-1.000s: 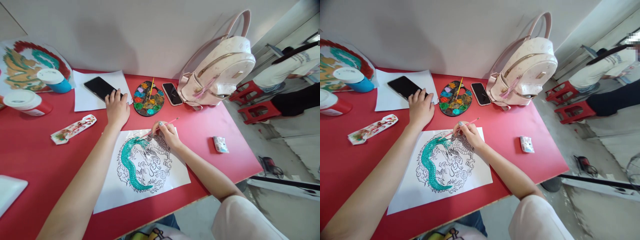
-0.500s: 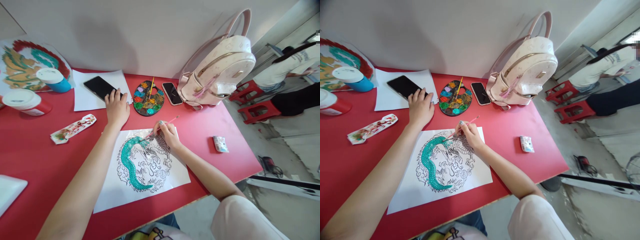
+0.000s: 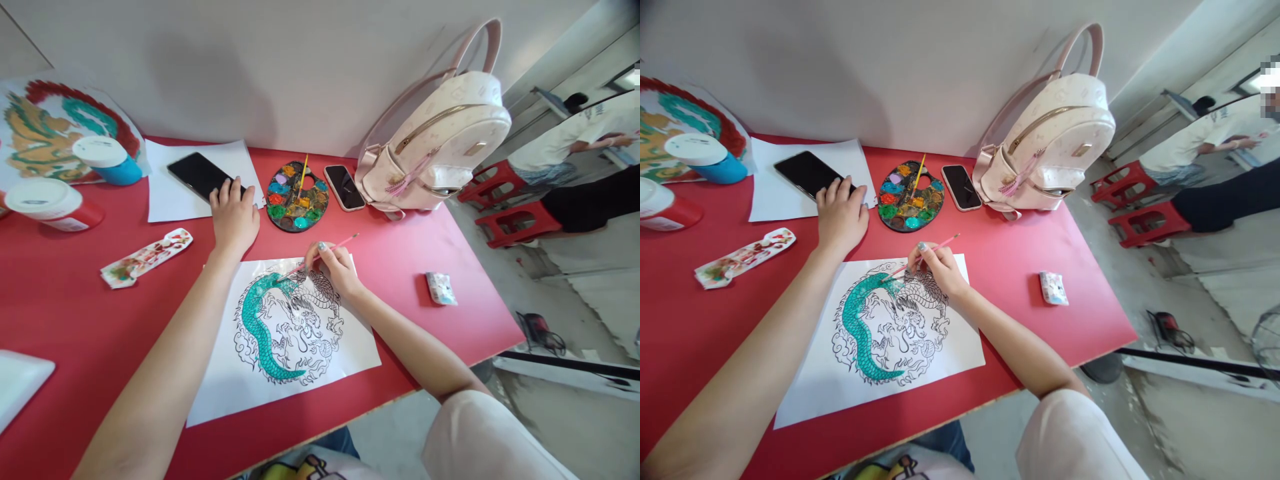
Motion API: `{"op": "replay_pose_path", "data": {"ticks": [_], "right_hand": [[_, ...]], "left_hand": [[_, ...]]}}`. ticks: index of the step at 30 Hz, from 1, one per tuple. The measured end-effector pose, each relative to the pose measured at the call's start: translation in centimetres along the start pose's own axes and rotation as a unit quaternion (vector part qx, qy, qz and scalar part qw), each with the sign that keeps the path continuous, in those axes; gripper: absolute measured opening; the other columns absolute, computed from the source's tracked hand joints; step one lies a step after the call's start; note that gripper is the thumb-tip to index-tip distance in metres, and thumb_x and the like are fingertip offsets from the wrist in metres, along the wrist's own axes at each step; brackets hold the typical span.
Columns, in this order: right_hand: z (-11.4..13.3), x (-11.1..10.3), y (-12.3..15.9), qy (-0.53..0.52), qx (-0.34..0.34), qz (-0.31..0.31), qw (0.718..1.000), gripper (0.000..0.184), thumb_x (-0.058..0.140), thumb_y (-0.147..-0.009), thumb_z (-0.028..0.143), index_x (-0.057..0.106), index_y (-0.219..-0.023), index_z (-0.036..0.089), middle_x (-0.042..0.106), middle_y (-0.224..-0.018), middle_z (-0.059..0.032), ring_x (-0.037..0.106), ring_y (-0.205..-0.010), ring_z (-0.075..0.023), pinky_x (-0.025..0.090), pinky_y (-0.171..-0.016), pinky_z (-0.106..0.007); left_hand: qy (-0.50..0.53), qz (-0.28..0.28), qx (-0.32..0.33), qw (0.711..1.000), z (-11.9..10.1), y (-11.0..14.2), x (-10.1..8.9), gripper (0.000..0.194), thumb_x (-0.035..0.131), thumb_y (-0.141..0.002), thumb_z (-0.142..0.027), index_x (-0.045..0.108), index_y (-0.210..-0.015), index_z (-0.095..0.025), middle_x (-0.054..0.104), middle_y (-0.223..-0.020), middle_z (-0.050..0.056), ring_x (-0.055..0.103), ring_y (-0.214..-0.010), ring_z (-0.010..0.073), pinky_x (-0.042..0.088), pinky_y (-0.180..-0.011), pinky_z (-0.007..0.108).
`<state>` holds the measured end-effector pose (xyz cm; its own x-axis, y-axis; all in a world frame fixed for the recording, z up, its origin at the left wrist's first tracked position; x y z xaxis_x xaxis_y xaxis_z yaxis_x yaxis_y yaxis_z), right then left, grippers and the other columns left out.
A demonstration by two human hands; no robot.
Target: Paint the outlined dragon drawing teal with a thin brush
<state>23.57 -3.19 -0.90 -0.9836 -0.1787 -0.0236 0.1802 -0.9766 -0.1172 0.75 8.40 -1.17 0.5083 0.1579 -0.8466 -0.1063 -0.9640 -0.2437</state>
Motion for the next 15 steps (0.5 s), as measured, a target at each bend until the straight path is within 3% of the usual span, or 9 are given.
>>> {"op": "replay_pose_path", "data": {"ticks": [6, 15], "right_hand": [[-0.27, -0.12, -0.08, 0.003, 0.003, -0.041, 0.999, 0.083, 0.053, -0.107, 0.094, 0.062, -0.062, 0.024, 0.060, -0.061, -0.0030, 0.053, -0.057, -0.0165, 0.048, -0.058, -0.033], [-0.31, -0.01, -0.14, -0.013, 0.010, -0.036, 0.999, 0.082, 0.059, -0.107, 0.091, 0.061, -0.059, 0.024, 0.059, -0.059, -0.0017, 0.054, -0.056, -0.0153, 0.048, -0.057, -0.032]], "left_hand": [[-0.003, 0.002, 0.002, 1.000, 0.20, -0.07, 0.04, 0.056, 0.053, -0.106, -0.026, 0.071, -0.159, -0.027, 0.051, -0.189, 0.013, 0.038, -0.179, 0.0451, 0.025, -0.146, 0.076], [0.004, -0.010, 0.000, 1.000, -0.01, -0.02, 0.12, 0.057, 0.055, -0.103, -0.023, 0.072, -0.158, -0.027, 0.053, -0.188, 0.015, 0.039, -0.178, 0.0473, 0.025, -0.145, 0.080]]}}
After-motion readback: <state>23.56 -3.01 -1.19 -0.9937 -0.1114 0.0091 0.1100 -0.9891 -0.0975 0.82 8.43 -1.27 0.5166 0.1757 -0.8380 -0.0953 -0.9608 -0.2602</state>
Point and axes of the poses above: each hand's wrist, its own y-axis away from the middle knuckle, its own x-axis out of the palm, z = x × y, the point moved 1 cm from there along -y, towards the middle knuckle
